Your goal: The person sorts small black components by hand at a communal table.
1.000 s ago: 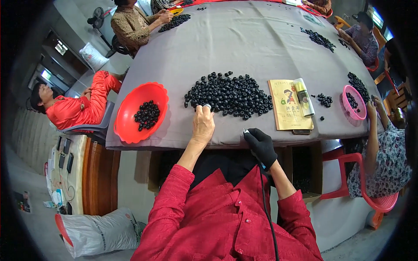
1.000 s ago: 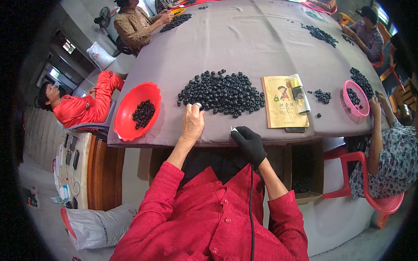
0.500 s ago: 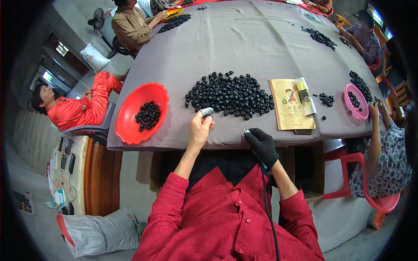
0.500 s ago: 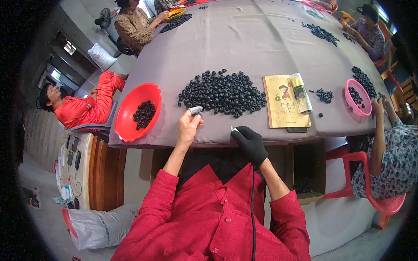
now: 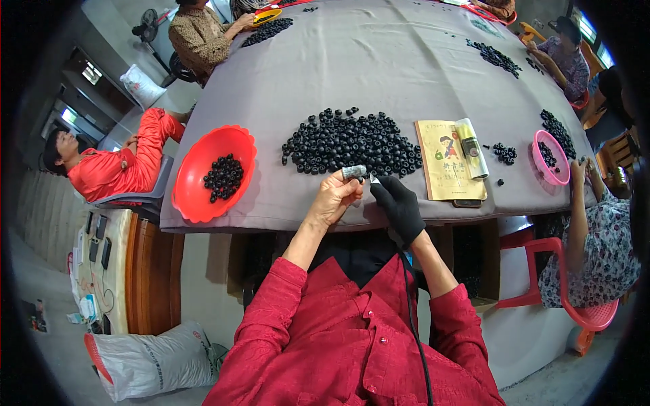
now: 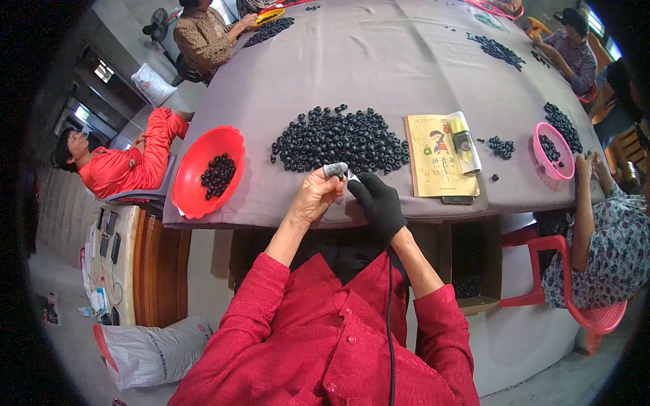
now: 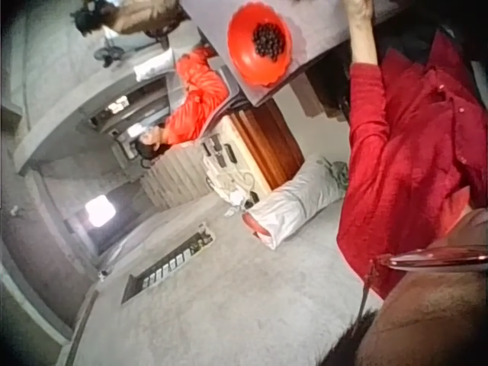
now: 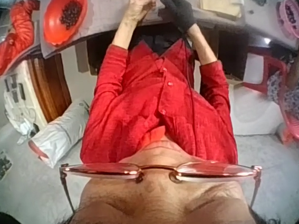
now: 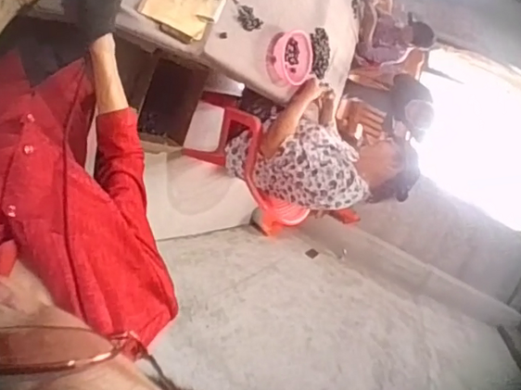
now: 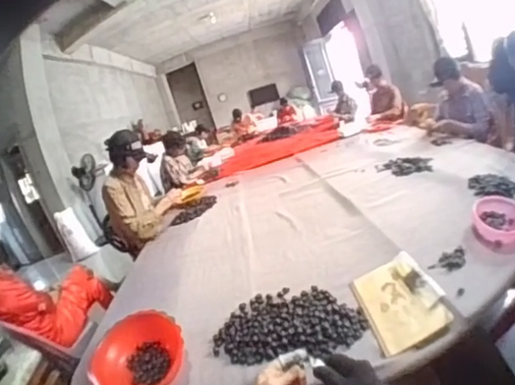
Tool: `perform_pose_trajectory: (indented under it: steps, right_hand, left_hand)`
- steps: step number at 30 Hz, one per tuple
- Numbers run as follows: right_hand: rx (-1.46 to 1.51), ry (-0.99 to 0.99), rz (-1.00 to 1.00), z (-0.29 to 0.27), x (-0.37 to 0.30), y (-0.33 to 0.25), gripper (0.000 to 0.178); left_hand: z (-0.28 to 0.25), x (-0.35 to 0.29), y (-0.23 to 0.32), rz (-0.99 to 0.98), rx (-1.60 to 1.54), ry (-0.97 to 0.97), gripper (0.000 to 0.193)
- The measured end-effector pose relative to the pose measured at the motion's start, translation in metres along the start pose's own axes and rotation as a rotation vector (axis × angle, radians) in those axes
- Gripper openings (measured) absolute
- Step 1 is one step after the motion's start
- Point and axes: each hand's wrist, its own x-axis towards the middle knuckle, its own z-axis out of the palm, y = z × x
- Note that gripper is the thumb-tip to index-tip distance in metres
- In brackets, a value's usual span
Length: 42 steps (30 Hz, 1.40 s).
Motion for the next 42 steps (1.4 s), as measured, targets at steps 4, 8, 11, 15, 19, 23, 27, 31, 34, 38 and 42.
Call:
perform_pose_trajectory:
  steps: [4, 8, 11, 15, 19, 23, 27, 31, 34, 38, 42]
  right_hand:
    - [-0.029, 0.012, -0.079, 0.001, -0.001, -0.001, 0.025]
    - [-0.023, -0.039, -0.109, -0.004, 0.002, 0.001, 0.025]
    - [0.117, 0.031, 0.089, -0.005, 0.004, -0.009, 0.023]
    - [0.07, 0.018, 0.036, -0.001, 0.006, 0.003, 0.023]
    - [0.005, -0.048, -0.046, 0.004, 0.0, 0.002, 0.026]
    - [-0.033, -0.06, -0.038, 0.006, -0.001, 0.004, 0.028]
    - [-0.033, -0.068, -0.027, 0.006, -0.003, 0.002, 0.028]
    - [-0.108, -0.06, -0.072, 0.005, -0.002, 0.004, 0.029]
    - [-0.12, -0.042, -0.103, 0.006, -0.001, 0.008, 0.03]
    - [-0.116, -0.019, -0.107, 0.007, -0.001, 0.011, 0.031]
    - [-0.123, -0.002, -0.099, 0.007, -0.003, 0.01, 0.032]
  left_hand:
    - [0.012, -0.002, 0.002, -0.003, 0.069, 0.004, 0.025]
    - [0.015, -0.005, 0.003, -0.046, 0.123, -0.001, 0.02]
    - [0.009, -0.005, 0.002, -0.048, 0.08, 0.009, 0.015]
    - [0.01, -0.003, 0.0, -0.018, 0.028, 0.003, 0.011]
    - [0.012, -0.004, 0.001, -0.005, 0.021, -0.031, 0.013]
    - [0.016, -0.006, 0.001, -0.043, -0.005, -0.042, 0.013]
    - [0.017, -0.008, -0.001, -0.063, -0.052, -0.007, 0.012]
    - [0.016, -0.008, -0.001, -0.065, -0.028, -0.026, 0.013]
    - [0.017, -0.009, 0.0, -0.056, -0.006, -0.007, 0.012]
    - [0.018, -0.009, 0.001, -0.067, -0.015, -0.006, 0.012]
    - [0.018, -0.009, 0.0, -0.065, -0.008, -0.001, 0.012]
